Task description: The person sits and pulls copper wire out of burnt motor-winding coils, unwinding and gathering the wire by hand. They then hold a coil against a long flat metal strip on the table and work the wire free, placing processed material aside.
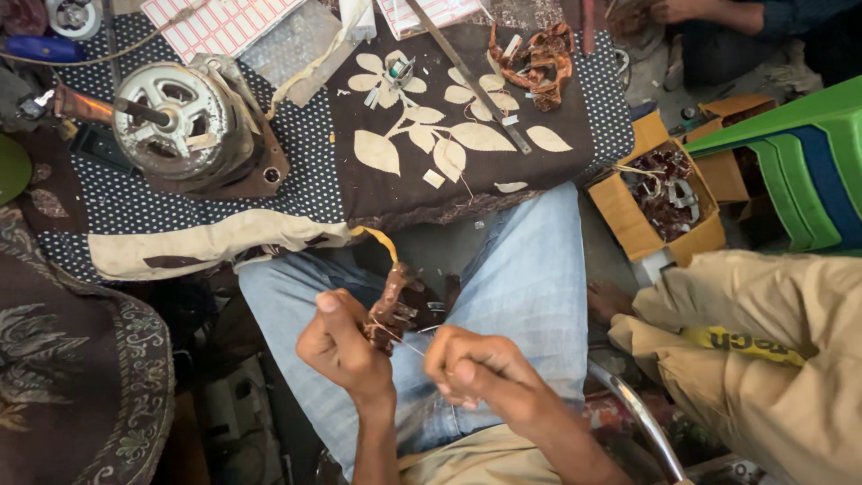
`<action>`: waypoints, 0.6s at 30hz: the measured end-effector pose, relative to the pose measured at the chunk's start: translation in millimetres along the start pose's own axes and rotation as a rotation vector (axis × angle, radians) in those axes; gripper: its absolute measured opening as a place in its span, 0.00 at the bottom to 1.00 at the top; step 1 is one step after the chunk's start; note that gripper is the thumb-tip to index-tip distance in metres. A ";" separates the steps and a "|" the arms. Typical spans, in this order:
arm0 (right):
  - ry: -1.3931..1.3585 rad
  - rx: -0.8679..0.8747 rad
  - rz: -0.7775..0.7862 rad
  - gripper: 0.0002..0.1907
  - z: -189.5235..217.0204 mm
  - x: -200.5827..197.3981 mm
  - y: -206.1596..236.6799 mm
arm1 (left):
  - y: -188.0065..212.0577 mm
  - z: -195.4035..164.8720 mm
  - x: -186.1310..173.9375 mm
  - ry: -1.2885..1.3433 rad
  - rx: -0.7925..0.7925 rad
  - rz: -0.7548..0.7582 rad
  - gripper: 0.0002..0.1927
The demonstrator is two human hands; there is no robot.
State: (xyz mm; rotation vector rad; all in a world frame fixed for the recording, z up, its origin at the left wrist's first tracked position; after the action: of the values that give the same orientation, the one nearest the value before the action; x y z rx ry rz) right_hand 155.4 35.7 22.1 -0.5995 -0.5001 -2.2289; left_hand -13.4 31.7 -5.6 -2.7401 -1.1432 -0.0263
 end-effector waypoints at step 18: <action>0.792 -0.187 -0.036 0.08 13.3 12.9 -24.4 | -11.1 15.8 19.0 0.588 -0.444 -0.112 0.31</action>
State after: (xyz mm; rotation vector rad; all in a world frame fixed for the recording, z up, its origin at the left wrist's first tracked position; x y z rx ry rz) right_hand 132.6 50.8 36.1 0.2283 0.1065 -2.3314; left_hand -8.7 55.3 -17.9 -2.6913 -1.2039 -1.1385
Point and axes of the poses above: each hand's wrist, its own y-axis away from the middle knuckle, its own x-axis out of the palm, z = x × y, the point moved 2 cm from there along -y, towards the middle knuckle, and after that the axes turned 3 degrees about z, right-handed, at the moved point
